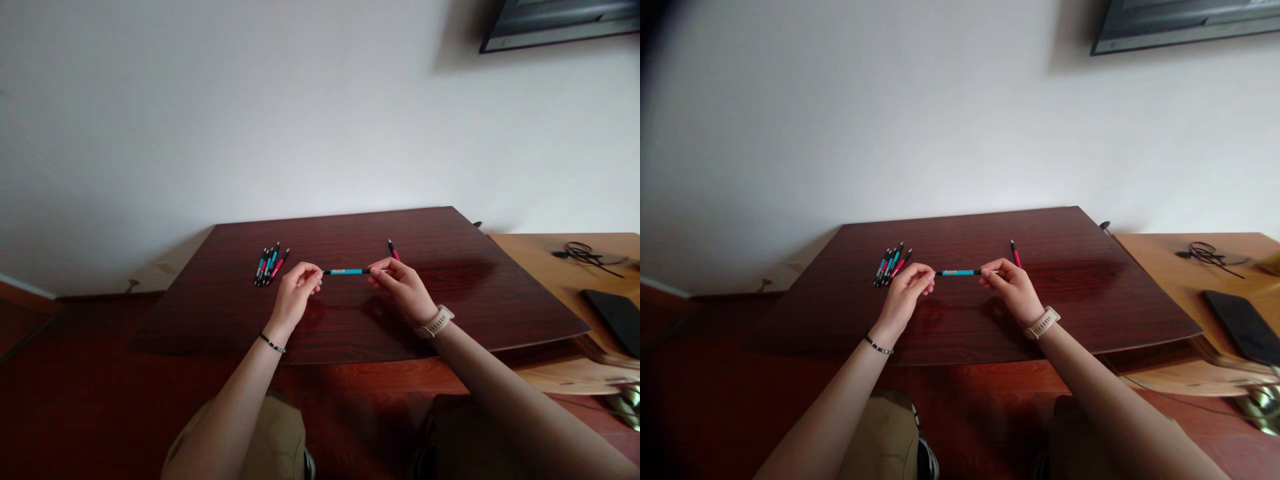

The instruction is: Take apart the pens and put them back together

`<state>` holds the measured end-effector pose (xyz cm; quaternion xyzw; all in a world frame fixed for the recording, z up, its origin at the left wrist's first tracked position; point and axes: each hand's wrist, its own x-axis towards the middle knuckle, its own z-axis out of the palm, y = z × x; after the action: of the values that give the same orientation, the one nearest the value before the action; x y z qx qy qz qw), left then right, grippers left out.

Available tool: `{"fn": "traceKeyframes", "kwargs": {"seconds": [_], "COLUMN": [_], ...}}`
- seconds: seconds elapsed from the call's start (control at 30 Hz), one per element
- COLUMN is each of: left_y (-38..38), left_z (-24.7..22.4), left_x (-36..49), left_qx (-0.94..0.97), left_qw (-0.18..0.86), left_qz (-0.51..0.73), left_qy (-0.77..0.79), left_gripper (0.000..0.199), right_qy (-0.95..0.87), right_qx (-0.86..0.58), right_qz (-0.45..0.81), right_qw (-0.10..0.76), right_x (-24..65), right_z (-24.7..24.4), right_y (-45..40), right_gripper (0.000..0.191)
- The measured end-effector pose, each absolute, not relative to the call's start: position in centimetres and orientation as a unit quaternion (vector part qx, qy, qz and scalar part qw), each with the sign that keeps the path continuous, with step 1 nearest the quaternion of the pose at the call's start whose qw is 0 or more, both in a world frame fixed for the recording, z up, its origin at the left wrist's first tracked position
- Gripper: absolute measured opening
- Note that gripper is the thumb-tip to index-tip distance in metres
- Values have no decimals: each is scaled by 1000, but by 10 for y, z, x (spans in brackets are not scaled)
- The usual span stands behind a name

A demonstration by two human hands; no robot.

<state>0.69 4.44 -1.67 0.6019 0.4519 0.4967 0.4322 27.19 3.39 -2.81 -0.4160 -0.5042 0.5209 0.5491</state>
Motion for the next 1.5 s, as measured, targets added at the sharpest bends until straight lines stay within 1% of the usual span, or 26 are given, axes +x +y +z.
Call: {"fn": "traceKeyframes", "kwargs": {"seconds": [0.2, 0.6, 0.67, 0.83, 0.93, 1.2, 1.3, 1.5], "left_y": [42, 42, 42, 40, 40, 43, 42, 41], "left_z": [-12, -12, -12, -9, -7, -11, -11, -11], "left_x": [9, 10, 10, 9, 9, 8, 9, 8], "left_qx": [603, 584, 587, 610, 614, 597, 597, 620], "left_qw": [439, 478, 474, 451, 437, 451, 455, 424], "left_qz": [487, 480, 470, 468, 477, 479, 482, 463], "left_qy": [455, 446, 458, 454, 452, 460, 453, 471], "left_gripper": [16, 37, 35, 21, 20, 25, 30, 42], "right_qy": [-507, -503, -503, -502, -502, -504, -499, -499], "right_qx": [-417, -418, -420, -419, -415, -415, -417, -415], "right_qz": [527, 535, 533, 527, 530, 528, 536, 538], "right_qw": [540, 535, 536, 543, 544, 543, 538, 538], "right_x": [273, 271, 271, 272, 271, 271, 271, 271], "right_z": [-30, -26, -26, -25, -25, -25, -26, -25], "right_y": [34, 32, 32, 32, 33, 32, 32, 32], "right_gripper": [38, 40, 40, 41, 39, 40, 40, 39]}}
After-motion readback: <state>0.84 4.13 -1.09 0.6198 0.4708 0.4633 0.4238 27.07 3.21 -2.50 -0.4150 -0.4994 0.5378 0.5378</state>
